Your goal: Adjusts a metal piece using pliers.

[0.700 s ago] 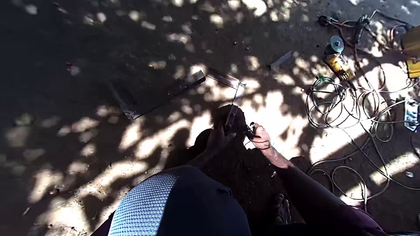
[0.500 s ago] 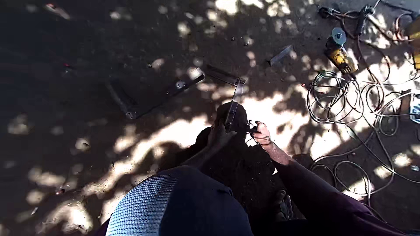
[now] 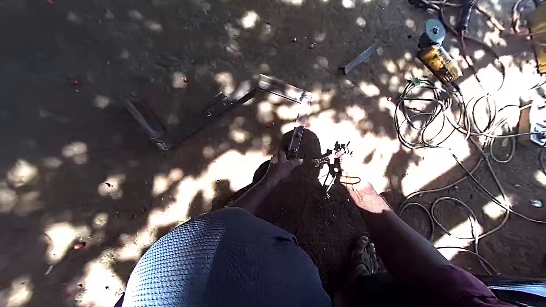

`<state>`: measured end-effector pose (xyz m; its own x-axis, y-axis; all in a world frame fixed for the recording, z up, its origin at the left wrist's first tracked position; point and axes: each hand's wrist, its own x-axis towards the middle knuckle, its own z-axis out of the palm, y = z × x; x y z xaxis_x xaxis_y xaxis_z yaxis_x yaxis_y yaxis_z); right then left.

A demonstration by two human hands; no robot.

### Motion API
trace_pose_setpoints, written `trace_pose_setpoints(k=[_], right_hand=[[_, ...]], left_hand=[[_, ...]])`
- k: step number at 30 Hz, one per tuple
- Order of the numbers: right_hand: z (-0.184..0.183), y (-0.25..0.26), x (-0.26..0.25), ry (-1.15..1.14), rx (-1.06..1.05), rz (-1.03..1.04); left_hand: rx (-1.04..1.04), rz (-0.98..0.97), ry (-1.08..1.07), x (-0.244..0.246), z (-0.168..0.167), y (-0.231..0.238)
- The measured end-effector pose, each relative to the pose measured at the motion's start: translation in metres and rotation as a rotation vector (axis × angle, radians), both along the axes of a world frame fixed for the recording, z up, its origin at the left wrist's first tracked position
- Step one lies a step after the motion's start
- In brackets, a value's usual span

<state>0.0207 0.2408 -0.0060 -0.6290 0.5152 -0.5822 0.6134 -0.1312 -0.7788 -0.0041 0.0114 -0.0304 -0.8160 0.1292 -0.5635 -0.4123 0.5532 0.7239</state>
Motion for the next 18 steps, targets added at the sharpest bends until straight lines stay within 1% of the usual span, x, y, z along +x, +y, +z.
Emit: trace_pose_setpoints(k=[2, 4, 5, 6, 7, 8, 9, 10, 13, 14, 15, 16, 17, 18], right_hand=[[0.001, -0.006, 0.007, 0.009, -0.089, -0.043], [-0.006, -0.009, 0.017, 0.084, -0.223, -0.071], [-0.011, -0.011, 0.019, 0.112, -0.296, -0.089], [-0.015, -0.014, 0.020, 0.139, -0.337, -0.130], [-0.015, -0.018, 0.021, 0.168, -0.349, -0.167], [-0.013, -0.023, 0.023, 0.190, -0.366, -0.194], [-0.014, -0.026, 0.024, 0.192, -0.388, -0.214], [-0.011, -0.031, 0.024, 0.183, -0.394, -0.209], [-0.007, -0.040, 0.027, 0.168, -0.473, -0.181], [0.000, -0.044, 0.029, 0.145, -0.484, -0.156], [0.020, -0.050, 0.033, 0.103, -0.462, -0.124], [0.049, -0.058, 0.038, 0.043, -0.433, -0.100], [0.065, -0.063, 0.042, 0.027, -0.415, -0.098], [0.065, -0.064, 0.044, 0.045, -0.418, -0.113]], left_hand=[[0.179, 0.076, -0.012, 0.002, -0.002, -0.003], [0.321, 0.154, -0.013, 0.005, 0.008, -0.003], [0.332, 0.197, -0.032, 0.005, 0.022, 0.000], [0.311, 0.254, -0.097, 0.004, 0.047, 0.004], [0.270, 0.325, -0.171, 0.003, 0.080, 0.012], [0.239, 0.387, -0.204, 0.003, 0.104, 0.018], [0.250, 0.410, -0.214, 0.004, 0.119, 0.020], [0.260, 0.404, -0.206, 0.005, 0.124, 0.021], [0.334, 0.408, -0.219, 0.006, 0.123, 0.021], [0.367, 0.423, -0.235, 0.006, 0.122, 0.022], [0.404, 0.441, -0.256, 0.006, 0.122, 0.023], [0.435, 0.463, -0.273, 0.005, 0.122, 0.024], [0.454, 0.483, -0.289, 0.004, 0.122, 0.025], [0.480, 0.492, -0.308, 0.003, 0.121, 0.025]])
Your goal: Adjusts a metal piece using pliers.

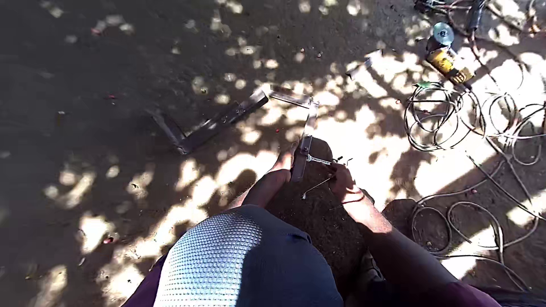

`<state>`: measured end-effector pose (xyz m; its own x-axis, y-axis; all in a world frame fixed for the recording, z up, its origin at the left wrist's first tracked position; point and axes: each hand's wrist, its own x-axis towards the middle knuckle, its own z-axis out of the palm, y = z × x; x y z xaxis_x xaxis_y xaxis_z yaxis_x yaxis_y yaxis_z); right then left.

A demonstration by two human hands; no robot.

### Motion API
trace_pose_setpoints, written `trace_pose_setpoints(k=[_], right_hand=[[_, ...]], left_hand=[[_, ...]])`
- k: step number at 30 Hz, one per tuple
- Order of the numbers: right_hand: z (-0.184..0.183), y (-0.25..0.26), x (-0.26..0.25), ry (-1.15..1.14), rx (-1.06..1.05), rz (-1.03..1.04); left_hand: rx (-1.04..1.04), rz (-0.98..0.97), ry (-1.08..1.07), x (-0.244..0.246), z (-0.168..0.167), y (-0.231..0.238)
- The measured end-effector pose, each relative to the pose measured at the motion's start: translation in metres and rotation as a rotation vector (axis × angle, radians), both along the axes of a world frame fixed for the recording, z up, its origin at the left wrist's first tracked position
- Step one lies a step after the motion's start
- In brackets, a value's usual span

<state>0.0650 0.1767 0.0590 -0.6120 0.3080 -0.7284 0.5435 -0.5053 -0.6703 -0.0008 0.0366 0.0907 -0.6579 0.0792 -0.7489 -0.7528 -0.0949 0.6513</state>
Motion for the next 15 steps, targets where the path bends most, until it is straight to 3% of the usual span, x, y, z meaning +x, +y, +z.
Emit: trace_pose_setpoints(k=[3, 10, 15], right_hand=[[-0.025, 0.006, 0.003, 0.090, -0.031, -0.092], [-0.030, 0.008, 0.002, 0.116, -0.127, -0.167], [-0.072, 0.021, -0.013, 0.181, -0.110, -0.207]], left_hand=[[0.066, 0.031, -0.045, -0.002, -0.004, 0.001], [0.014, 0.023, -0.036, 0.001, -0.005, -0.001], [0.013, 0.076, -0.110, 0.000, -0.012, 0.002]])
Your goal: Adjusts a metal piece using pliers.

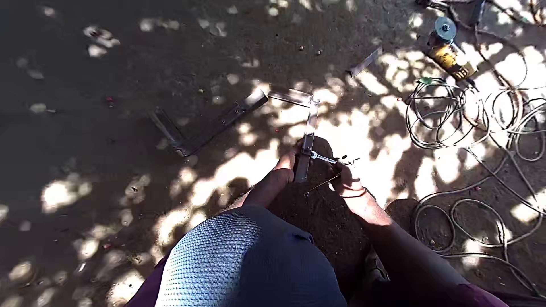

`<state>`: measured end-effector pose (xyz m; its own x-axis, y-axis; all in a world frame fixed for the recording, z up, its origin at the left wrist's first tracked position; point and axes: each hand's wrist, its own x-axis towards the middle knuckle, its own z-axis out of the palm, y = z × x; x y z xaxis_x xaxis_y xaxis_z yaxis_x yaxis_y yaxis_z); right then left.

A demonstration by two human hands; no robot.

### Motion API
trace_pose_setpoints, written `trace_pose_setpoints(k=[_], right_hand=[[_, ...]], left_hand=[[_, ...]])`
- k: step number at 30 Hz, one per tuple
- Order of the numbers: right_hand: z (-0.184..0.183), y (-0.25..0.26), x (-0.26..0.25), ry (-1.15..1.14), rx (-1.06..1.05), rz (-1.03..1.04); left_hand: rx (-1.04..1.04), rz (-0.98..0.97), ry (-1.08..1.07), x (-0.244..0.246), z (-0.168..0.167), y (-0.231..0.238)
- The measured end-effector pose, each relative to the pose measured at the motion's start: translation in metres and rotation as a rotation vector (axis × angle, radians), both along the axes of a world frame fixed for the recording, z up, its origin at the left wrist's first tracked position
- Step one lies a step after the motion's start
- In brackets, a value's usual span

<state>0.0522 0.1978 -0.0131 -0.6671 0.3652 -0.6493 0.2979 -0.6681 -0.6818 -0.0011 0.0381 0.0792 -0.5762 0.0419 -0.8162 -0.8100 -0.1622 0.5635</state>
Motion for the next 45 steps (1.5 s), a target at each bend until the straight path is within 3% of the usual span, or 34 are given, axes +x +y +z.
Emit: trace_pose_setpoints(k=[12, 16, 18, 26, 34, 36, 39, 40, 42, 43, 45], right_hand=[[0.006, -0.002, -0.008, 0.014, 0.067, -0.021], [0.001, -0.006, -0.008, 0.035, 0.034, -0.090], [-0.003, -0.006, -0.007, 0.058, 0.012, -0.126], [0.000, -0.003, -0.015, -0.021, -0.013, -0.086], [-0.003, 0.024, -0.046, -0.147, 0.045, 0.132], [0.012, 0.022, -0.053, -0.175, 0.114, 0.199], [0.070, -0.001, -0.068, -0.456, 0.298, 0.321], [0.061, 0.007, -0.059, -0.351, 0.342, 0.393], [0.008, 0.033, -0.029, 0.056, 0.431, 0.542], [-0.003, 0.036, -0.020, 0.102, 0.412, 0.572], [-0.009, 0.026, -0.008, 0.047, 0.065, 0.356]], left_hand=[[0.047, 0.026, -0.052, -0.008, -0.005, 0.003], [0.291, 0.035, -0.004, -0.017, -0.082, -0.013], [0.340, 0.015, 0.027, -0.018, -0.093, -0.015], [0.270, 0.028, -0.014, -0.018, -0.083, -0.015], [0.198, 0.081, -0.039, -0.019, -0.078, -0.016], [0.200, 0.084, -0.029, -0.019, -0.083, -0.015], [0.264, 0.031, 0.042, -0.021, -0.095, -0.016], [0.277, 0.025, 0.059, -0.022, -0.095, -0.016], [0.289, 0.028, 0.057, -0.024, -0.093, -0.016], [0.293, 0.029, 0.048, -0.025, -0.091, -0.016], [0.299, 0.047, 0.035, -0.027, -0.088, -0.016]])
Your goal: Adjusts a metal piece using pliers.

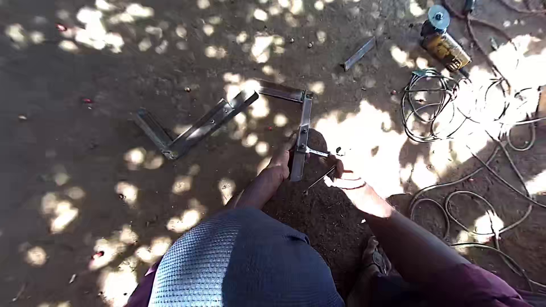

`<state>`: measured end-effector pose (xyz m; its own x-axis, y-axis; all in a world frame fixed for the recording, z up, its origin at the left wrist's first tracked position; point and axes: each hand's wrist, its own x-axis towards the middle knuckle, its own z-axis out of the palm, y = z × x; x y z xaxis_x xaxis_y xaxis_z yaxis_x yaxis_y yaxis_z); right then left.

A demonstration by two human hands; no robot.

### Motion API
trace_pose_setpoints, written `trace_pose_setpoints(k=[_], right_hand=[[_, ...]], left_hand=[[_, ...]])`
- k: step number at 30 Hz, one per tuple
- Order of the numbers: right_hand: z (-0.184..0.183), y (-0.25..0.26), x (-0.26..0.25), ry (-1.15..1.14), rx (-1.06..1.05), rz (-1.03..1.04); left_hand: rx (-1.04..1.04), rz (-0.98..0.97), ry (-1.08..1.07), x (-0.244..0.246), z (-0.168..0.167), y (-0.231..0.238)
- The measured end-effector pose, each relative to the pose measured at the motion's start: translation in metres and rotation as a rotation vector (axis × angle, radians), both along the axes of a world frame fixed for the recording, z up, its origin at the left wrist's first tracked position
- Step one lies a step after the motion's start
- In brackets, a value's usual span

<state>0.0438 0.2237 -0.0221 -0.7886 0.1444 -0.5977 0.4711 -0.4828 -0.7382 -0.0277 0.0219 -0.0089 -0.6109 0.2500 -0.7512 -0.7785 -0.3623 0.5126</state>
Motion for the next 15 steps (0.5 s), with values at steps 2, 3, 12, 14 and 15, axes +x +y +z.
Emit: trace_pose_setpoints(k=[2, 3, 12, 14, 15], right_hand=[[-0.002, -0.016, 0.004, -0.085, -0.163, -0.292], [-0.001, -0.021, 0.006, -0.105, -0.155, -0.355], [0.005, 0.004, -0.025, -0.184, 0.009, -0.154], [0.013, 0.008, -0.036, -0.219, 0.080, -0.091], [0.016, 0.008, -0.037, -0.228, 0.085, -0.077]], left_hand=[[0.021, 0.009, -0.004, 0.001, 0.000, 0.000], [0.036, 0.002, 0.011, 0.002, -0.001, -0.001], [0.111, -0.023, 0.036, 0.001, -0.011, -0.002], [0.136, -0.022, 0.043, 0.001, -0.014, -0.002], [0.139, -0.026, 0.031, 0.002, -0.016, -0.001]])
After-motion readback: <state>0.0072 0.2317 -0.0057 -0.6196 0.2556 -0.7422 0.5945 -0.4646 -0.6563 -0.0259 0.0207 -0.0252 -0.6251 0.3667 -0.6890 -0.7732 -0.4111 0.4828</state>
